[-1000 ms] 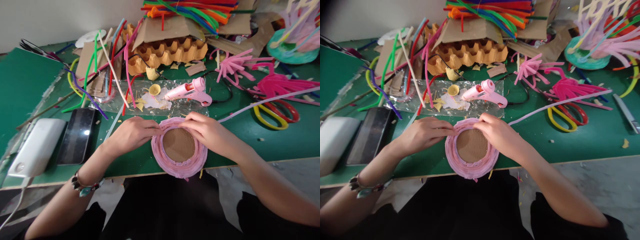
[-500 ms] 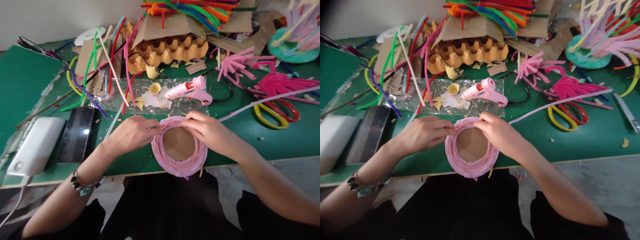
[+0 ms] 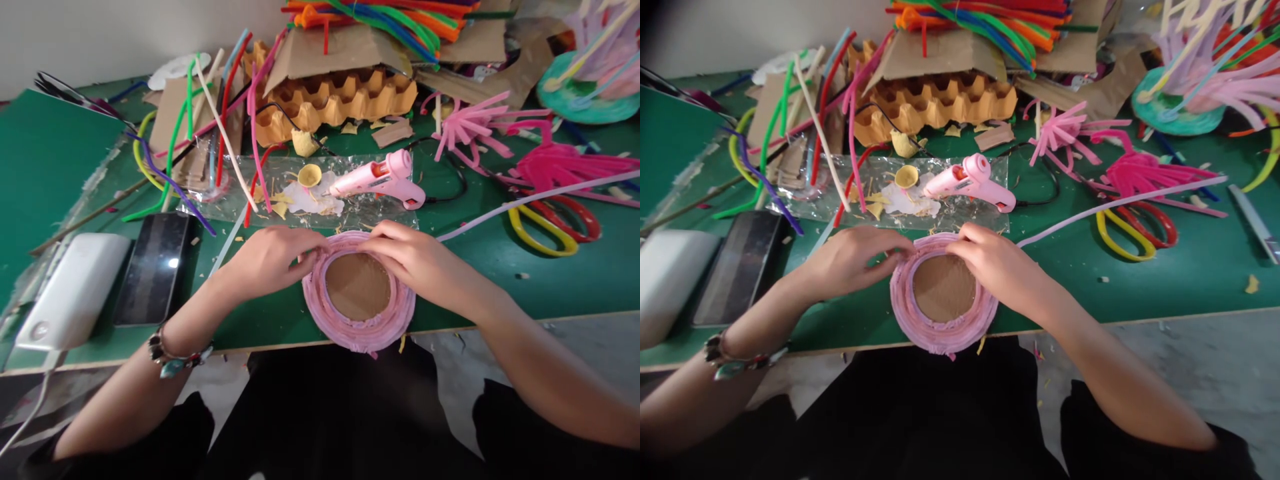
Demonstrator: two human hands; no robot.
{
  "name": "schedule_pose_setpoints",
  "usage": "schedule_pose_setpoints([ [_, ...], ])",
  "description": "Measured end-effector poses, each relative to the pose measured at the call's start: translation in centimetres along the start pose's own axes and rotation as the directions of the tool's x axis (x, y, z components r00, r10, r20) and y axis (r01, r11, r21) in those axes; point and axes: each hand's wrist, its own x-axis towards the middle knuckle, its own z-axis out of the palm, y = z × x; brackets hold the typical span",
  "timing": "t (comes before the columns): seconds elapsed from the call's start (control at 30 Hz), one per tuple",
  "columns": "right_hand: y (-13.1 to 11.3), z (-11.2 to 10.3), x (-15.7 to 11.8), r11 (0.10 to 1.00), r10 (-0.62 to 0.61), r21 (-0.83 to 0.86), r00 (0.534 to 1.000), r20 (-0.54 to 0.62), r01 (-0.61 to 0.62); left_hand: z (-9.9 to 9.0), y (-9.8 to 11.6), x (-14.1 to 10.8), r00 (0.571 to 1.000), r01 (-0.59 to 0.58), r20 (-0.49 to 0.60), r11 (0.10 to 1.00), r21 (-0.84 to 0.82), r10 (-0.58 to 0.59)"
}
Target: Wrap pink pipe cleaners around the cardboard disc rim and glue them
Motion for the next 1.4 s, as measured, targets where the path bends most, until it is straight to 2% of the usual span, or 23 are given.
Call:
schedule_pose_setpoints([
  [0.07,0.0,0.0,0.0,1.0,0.002,0.008,1.0,-0.004,-0.002,-0.1,0.1,0.5,0.989,0.145,0.044,0.985,-0.098,-0.142],
  [0.13,-0.1,-0.1,0.0,1.0,0.011,0.006,1.0,0.002,-0.011,-0.1,0.3,1.2,0.975,0.213,0.088,0.969,-0.124,-0.204],
  [0.37,-0.4,-0.4,0.1,0.999,0.035,0.011,0.999,0.033,-0.036,0.0,0.6,2.9,0.955,0.248,0.186,0.966,-0.073,-0.231],
  [0.7,-0.1,0.0,-0.1,1.0,0.016,0.003,1.0,-0.011,-0.016,0.2,1.2,2.8,0.924,0.35,0.191,0.934,-0.07,-0.332],
  [0.8,-0.1,-0.2,-0.1,1.0,0.017,0.002,1.0,0.013,-0.017,0.2,1.3,2.8,0.913,0.373,0.204,0.925,-0.072,-0.352],
  [1.07,-0.1,-1.8,-0.3,0.998,0.026,-0.061,0.999,0.04,-0.023,-0.1,1.4,3.2,0.903,0.39,0.22,0.919,-0.055,-0.37],
  [1.3,0.2,-1.2,-0.6,1.0,0.024,-0.008,0.999,0.03,-0.023,-0.1,1.6,3.1,0.898,0.4,0.213,0.916,-0.027,-0.386],
  [1.4,0.3,-0.9,-0.5,1.0,-0.007,-0.008,1.0,0.006,0.007,-0.2,1.7,3.2,0.901,0.388,0.197,0.921,0.035,-0.387],
])
